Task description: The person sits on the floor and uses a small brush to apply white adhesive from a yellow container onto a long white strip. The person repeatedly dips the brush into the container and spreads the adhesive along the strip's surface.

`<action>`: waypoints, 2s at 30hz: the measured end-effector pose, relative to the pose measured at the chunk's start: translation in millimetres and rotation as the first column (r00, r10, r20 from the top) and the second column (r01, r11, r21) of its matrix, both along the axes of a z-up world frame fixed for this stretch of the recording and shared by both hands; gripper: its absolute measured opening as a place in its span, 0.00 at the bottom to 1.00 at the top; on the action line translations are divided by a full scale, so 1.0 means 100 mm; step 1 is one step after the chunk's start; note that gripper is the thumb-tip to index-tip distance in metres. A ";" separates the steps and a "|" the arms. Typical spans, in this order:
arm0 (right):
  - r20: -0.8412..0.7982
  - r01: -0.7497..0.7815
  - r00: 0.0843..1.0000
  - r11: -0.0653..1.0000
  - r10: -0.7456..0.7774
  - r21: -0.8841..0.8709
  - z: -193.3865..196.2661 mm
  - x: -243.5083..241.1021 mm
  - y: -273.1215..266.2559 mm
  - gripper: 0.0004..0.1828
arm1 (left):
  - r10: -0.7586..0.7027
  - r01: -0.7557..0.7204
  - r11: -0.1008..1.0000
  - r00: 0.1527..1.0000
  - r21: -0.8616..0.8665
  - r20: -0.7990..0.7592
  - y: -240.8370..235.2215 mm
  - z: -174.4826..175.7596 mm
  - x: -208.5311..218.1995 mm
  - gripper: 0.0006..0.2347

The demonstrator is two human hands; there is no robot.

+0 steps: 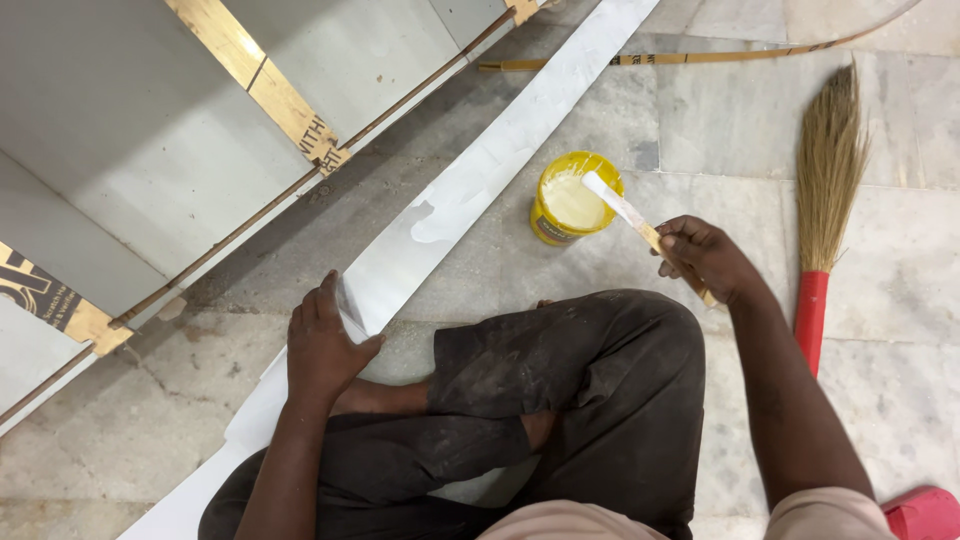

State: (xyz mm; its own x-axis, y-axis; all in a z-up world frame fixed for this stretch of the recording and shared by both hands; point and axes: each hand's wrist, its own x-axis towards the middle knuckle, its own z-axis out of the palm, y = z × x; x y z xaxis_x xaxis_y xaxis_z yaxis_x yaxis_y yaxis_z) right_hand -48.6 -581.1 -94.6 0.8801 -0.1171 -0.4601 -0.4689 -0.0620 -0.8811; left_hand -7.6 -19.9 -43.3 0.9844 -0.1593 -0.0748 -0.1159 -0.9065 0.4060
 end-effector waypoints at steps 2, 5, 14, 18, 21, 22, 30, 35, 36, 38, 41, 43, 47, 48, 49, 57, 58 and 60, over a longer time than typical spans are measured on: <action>0.087 0.014 0.996 0.998 -0.019 0.056 -0.08 -0.06 0.04 0.09 | -0.006 0.006 1.000 1.000 -0.005 0.006 0.00 0.01 -0.01 0.48; 0.210 0.019 0.978 0.998 -0.006 -0.064 -0.11 -0.12 0.14 0.09 | -0.003 0.003 1.000 1.000 -0.006 -0.003 0.01 0.02 0.00 0.48; 0.407 0.286 0.882 0.416 0.238 -0.863 0.07 -0.11 0.49 0.14 | 0.004 -0.004 1.000 1.000 0.010 -0.019 0.03 -0.04 0.01 0.49; 0.327 0.245 0.917 0.326 0.228 -0.913 0.07 -0.08 0.54 0.08 | 0.004 -0.004 1.000 1.000 0.009 -0.031 0.05 -0.07 0.01 0.49; 0.436 0.329 0.871 0.392 0.224 -0.859 0.01 -0.05 0.55 0.10 | -0.002 0.002 1.000 1.000 0.015 -0.025 0.06 -0.08 0.01 0.49; 0.478 0.359 0.852 0.428 0.212 -0.829 0.00 -0.05 0.54 0.10 | -0.002 0.002 1.000 1.000 0.014 -0.025 0.06 -0.08 0.01 0.49; 0.658 0.489 0.704 0.490 0.267 -0.722 0.22 0.05 0.59 0.14 | 0.004 -0.003 1.000 1.000 0.022 -0.025 0.06 -0.11 0.00 0.50; 0.647 0.364 0.659 0.590 0.384 -0.721 0.85 0.24 0.96 0.15 | 0.013 -0.013 1.000 1.000 -0.001 0.002 0.07 -0.17 0.02 0.52; 0.607 0.298 0.692 0.610 0.392 -0.734 0.97 0.27 1.07 0.15 | 0.021 -0.021 1.000 1.000 -0.009 0.008 0.07 -0.17 0.02 0.52; 0.473 0.124 0.783 0.642 0.405 -0.757 1.11 0.33 1.33 0.13 | 0.025 -0.024 1.000 1.000 -0.016 0.004 0.06 -0.17 0.02 0.53; 0.249 -0.184 0.865 0.737 0.435 -0.650 1.09 0.46 1.71 0.11 | 0.045 -0.045 0.999 0.999 -0.023 -0.020 0.06 -0.15 0.00 0.54; 0.209 -0.351 0.859 0.835 0.468 -0.424 0.95 0.58 1.98 0.13 | 0.049 -0.050 0.998 0.998 -0.024 -0.037 0.05 -0.13 0.00 0.55; -0.039 -0.541 0.831 0.788 0.556 -0.296 0.63 0.74 2.30 0.14 | 0.047 -0.050 0.998 0.997 -0.049 -0.058 0.05 -0.13 0.00 0.56; -0.056 -0.564 0.819 0.783 0.572 -0.262 0.53 0.78 2.36 0.14 | 0.048 -0.052 0.997 0.997 -0.061 -0.063 0.05 -0.12 -0.01 0.56; -0.071 -0.587 0.806 0.777 0.588 -0.229 0.44 0.82 2.39 0.13 | 0.051 -0.055 0.996 0.997 -0.071 -0.059 0.05 -0.12 -0.01 0.56; -0.139 -0.569 0.807 0.693 0.573 -0.443 0.05 0.97 2.11 0.13 | 0.050 -0.053 0.992 0.998 -0.115 -0.034 0.05 -0.09 0.00 0.56; -0.138 -0.563 0.809 0.685 0.572 -0.462 0.05 0.98 2.05 0.12 | 0.047 -0.050 0.992 0.998 -0.116 -0.031 0.05 -0.09 0.00 0.56; -0.164 -0.550 0.814 0.650 0.557 -0.525 0.10 1.00 1.92 0.12 | 0.042 -0.044 0.992 0.999 -0.117 -0.024 0.06 -0.08 0.00 0.55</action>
State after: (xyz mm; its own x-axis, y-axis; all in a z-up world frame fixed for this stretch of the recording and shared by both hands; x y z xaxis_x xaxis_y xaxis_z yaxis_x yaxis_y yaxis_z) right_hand 51.2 -388.7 -84.2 0.8664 0.1761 -0.4673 -0.1840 -0.7574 -0.6265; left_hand -7.3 -13.7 -50.9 0.9889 -0.1258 -0.0794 -0.0679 -0.8565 0.5116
